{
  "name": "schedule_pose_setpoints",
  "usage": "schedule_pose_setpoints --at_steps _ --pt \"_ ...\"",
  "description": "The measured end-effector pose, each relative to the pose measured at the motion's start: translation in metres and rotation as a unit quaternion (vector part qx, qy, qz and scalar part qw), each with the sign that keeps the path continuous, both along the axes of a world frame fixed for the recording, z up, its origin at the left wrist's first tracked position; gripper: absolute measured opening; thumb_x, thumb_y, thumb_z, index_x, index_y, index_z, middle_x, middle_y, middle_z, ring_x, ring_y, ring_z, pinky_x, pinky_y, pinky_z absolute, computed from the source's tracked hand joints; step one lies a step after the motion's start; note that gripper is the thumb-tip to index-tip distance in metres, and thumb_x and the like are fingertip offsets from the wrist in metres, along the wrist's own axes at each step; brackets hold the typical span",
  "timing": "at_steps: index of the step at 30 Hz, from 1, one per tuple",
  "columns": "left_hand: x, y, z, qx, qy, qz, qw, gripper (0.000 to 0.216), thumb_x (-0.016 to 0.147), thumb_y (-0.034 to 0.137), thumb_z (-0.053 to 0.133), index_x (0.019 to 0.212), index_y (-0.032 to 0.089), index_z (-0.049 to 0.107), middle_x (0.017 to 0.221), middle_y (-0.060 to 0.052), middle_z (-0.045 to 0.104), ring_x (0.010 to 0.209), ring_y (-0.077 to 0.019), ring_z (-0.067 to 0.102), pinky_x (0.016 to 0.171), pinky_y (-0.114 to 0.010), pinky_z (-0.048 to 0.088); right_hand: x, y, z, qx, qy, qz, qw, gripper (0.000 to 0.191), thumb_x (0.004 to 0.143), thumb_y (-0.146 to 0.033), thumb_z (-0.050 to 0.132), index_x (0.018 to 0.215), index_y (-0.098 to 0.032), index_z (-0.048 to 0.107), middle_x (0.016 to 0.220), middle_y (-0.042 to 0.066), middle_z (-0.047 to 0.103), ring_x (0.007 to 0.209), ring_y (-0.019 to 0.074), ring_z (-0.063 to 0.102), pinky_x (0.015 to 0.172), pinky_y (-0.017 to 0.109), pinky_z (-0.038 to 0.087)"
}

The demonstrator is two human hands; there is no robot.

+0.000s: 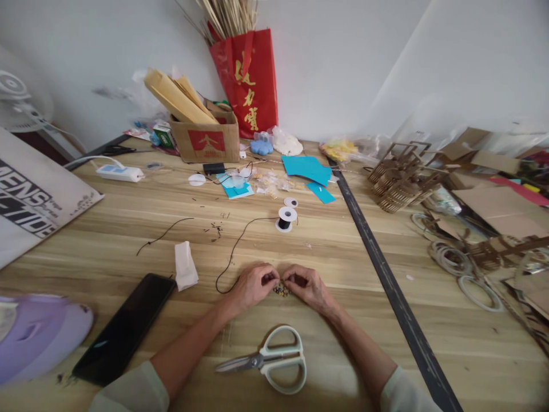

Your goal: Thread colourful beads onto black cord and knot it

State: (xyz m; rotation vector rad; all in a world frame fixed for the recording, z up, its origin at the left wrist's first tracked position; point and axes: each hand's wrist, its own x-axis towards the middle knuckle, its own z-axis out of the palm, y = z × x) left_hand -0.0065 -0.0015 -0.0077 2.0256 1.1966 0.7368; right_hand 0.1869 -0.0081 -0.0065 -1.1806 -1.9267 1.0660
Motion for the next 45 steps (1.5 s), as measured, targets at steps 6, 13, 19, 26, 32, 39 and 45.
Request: schedule_pose_setpoints --at_steps 6,13,19,26,32,39,45 --pt "0.0006 -0.0002 0.0010 0.008 0.012 -0.002 1.000 0.006 0.078 0.015 0.060 0.076 0.017 0.066 0.072 -0.001 0.065 0.065 -0.0136 0.056 0.063 -0.023 0.042 -0.0011 -0.0008 0.0034 -0.010 -0.001 -0.003 1.000 0.013 0.081 -0.026 0.059 0.081 -0.015 0.067 0.064 0.000 0.058 0.052 0.0092 0.044 0.049 0.020 0.034" --pt "0.0012 -0.0001 0.0023 0.013 0.008 -0.003 1.000 0.007 0.076 0.012 0.061 0.074 0.017 0.066 0.071 -0.002 0.065 0.067 -0.0141 0.056 0.064 -0.023 0.041 -0.0017 -0.0005 0.0025 -0.030 0.008 -0.010 0.999 0.012 0.079 -0.025 0.060 0.080 -0.014 0.064 0.059 -0.002 0.055 0.049 0.0079 0.041 0.047 0.019 0.032" --pt "0.0006 0.0005 -0.0012 0.016 0.006 -0.006 1.000 0.007 0.077 0.013 0.061 0.076 0.017 0.067 0.072 -0.001 0.065 0.067 -0.0138 0.056 0.064 -0.023 0.041 -0.0007 -0.0003 0.0021 -0.022 0.006 -0.002 1.000 0.013 0.080 -0.025 0.060 0.081 -0.014 0.066 0.065 0.000 0.059 0.051 0.0085 0.044 0.049 0.019 0.033" --pt "0.0004 0.0001 0.0017 0.007 0.010 -0.006 1.000 0.007 0.077 0.013 0.061 0.075 0.017 0.066 0.071 -0.001 0.065 0.067 -0.0140 0.056 0.064 -0.023 0.042 -0.0012 -0.0009 0.0064 -0.006 0.001 0.002 1.000 0.014 0.082 -0.026 0.058 0.081 -0.015 0.066 0.064 0.000 0.058 0.052 0.0090 0.043 0.049 0.020 0.033" --pt "0.0008 0.0000 0.0025 0.015 0.011 -0.006 1.000 0.007 0.076 0.013 0.061 0.075 0.017 0.067 0.071 -0.002 0.065 0.067 -0.0143 0.056 0.064 -0.024 0.042 -0.0014 -0.0004 0.0042 -0.007 0.000 -0.004 1.000 0.012 0.080 -0.025 0.059 0.080 -0.015 0.066 0.064 0.000 0.058 0.051 0.0088 0.043 0.048 0.020 0.033" --pt "0.0019 -0.0003 0.0063 0.013 0.014 -0.005 1.000 0.008 0.075 0.011 0.062 0.074 0.017 0.067 0.071 -0.001 0.065 0.066 -0.0140 0.056 0.064 -0.024 0.042 -0.0016 -0.0007 0.0054 -0.021 0.001 -0.008 1.000 0.011 0.079 -0.024 0.060 0.079 -0.015 0.065 0.061 -0.001 0.057 0.050 0.0082 0.042 0.047 0.019 0.032" --pt "0.0013 -0.0003 0.0055 0.009 0.006 -0.002 1.000 0.008 0.076 0.011 0.062 0.074 0.017 0.066 0.071 -0.001 0.065 0.065 -0.0136 0.055 0.064 -0.024 0.042 -0.0003 -0.0009 0.0055 -0.015 0.003 0.002 1.000 0.014 0.082 -0.028 0.060 0.081 -0.016 0.066 0.063 0.000 0.057 0.052 0.0093 0.045 0.049 0.020 0.034"
